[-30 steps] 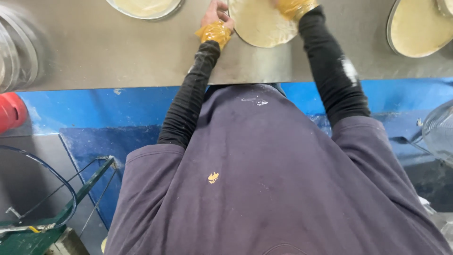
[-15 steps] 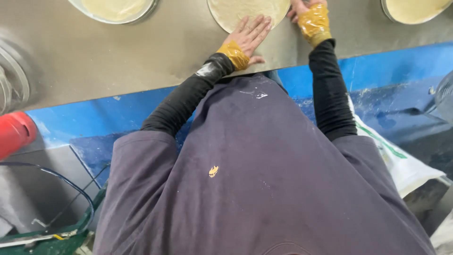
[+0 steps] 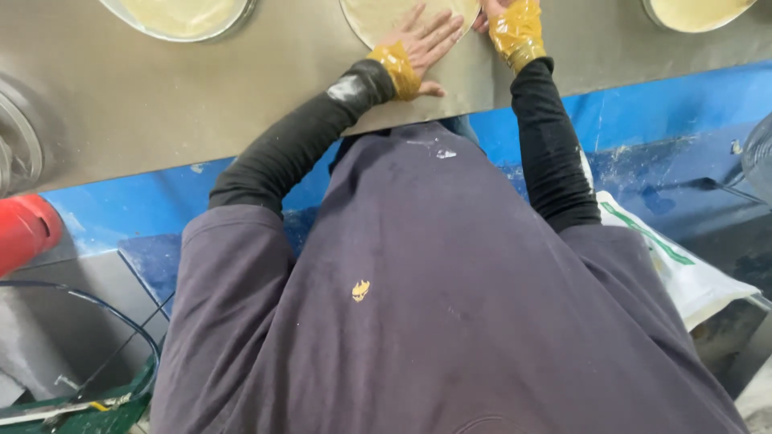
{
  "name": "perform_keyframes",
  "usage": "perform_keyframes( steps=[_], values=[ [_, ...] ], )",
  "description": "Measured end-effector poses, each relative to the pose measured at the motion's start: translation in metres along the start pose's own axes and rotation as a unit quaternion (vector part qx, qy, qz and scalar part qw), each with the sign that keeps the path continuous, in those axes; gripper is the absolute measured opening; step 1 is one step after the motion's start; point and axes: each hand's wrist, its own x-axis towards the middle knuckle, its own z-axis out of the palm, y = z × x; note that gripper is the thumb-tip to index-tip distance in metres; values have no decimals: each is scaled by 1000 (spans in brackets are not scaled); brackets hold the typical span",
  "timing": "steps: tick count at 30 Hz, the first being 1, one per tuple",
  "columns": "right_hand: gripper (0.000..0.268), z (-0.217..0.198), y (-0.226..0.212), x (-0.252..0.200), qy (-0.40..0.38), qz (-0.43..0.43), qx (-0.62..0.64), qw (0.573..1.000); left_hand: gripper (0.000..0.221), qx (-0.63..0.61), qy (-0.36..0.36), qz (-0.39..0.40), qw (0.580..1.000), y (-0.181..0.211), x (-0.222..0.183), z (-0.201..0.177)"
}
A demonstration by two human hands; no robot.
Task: The recorder is pressing pizza dough into circular metal pans on a workbench.
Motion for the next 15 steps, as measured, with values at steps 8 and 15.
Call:
perform_keyframes(
  steps=[8,15],
  values=[
    [33,5,-15,-2,8,50,54,997,116,6,36,3,999,-4,10,12],
    [28,9,-16,-6,17,-18,96,995,109,-85,-14,-93,992,5,20,-10]
  ],
)
